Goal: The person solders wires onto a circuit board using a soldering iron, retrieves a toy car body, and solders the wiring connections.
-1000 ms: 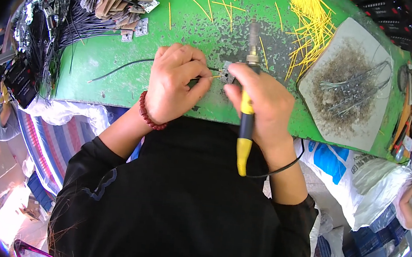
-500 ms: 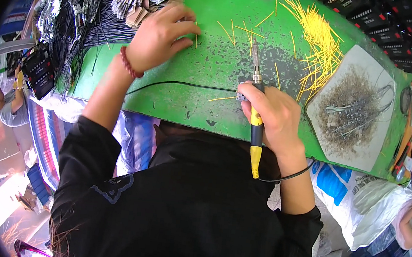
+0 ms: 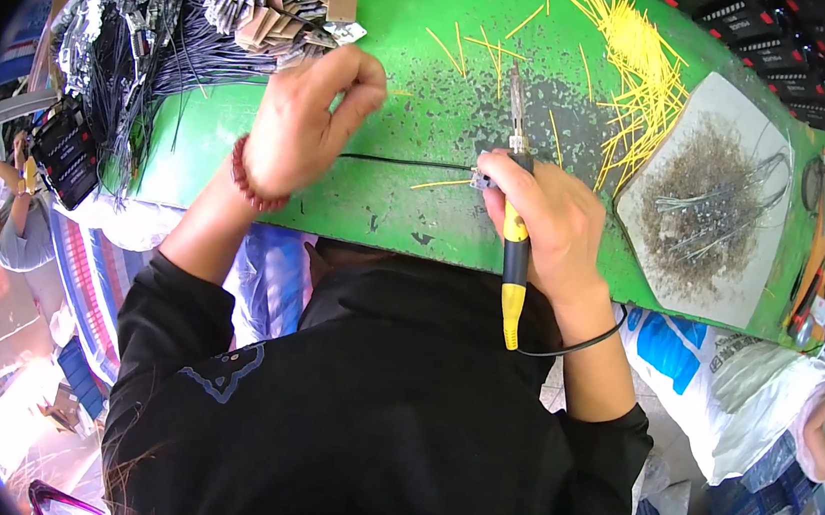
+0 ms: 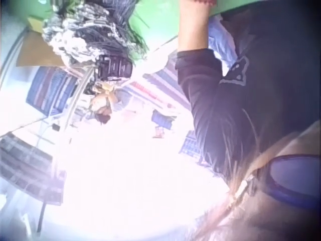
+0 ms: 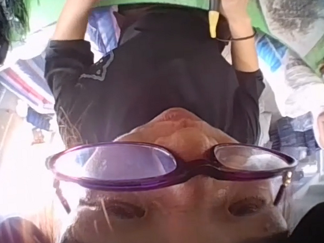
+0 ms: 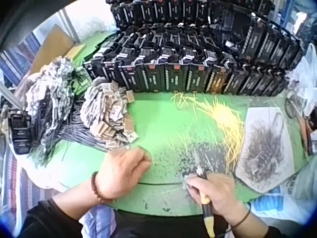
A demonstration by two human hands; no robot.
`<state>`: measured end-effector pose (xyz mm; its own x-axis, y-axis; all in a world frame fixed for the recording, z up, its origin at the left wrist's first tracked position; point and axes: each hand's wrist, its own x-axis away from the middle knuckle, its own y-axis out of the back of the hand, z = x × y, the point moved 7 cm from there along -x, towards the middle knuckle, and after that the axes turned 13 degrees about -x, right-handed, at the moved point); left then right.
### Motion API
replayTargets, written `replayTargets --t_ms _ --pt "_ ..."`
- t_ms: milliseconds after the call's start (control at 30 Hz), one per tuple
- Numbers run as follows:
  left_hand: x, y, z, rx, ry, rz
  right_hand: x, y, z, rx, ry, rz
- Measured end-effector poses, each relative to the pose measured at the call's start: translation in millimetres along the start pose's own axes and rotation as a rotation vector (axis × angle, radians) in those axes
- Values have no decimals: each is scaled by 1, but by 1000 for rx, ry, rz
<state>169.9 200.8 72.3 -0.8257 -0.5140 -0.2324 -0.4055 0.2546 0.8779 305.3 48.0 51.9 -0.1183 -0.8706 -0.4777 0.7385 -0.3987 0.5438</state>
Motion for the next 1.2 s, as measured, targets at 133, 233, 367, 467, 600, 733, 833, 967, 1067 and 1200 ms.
replayTargets --t_ms 133,233,367,467,600,733,833,967,1067,1200 --pt "17 -6 -43 222 -22 -73 11 7 -13 -96 -51 -48" --pt "27 -19 -57 91 -65 -128 29 13 -21 -522 -252 -292" --pt "30 -36 -65 -23 -46 -182 55 28 -20 -600 -418 -339" --pt "29 -45 -64 -105 -59 -182 64 29 -24 -759 -401 -400" --pt "30 -52 -58 -103 -52 -169 68 29 -27 -713 -448 -462" --pt "30 -52 -56 -80 -43 -173 76 30 -30 -743 -411 -457" --pt "30 -52 -56 -80 -54 -167 76 28 -28 -719 -391 -429" --pt "30 -52 -55 -73 -53 -153 76 27 -26 -663 -385 -427" --pt "31 -53 -54 -64 -53 -151 75 27 -23 -608 -388 -391" --pt "31 -53 -54 -65 -54 -155 74 26 -22 -587 -377 -383"
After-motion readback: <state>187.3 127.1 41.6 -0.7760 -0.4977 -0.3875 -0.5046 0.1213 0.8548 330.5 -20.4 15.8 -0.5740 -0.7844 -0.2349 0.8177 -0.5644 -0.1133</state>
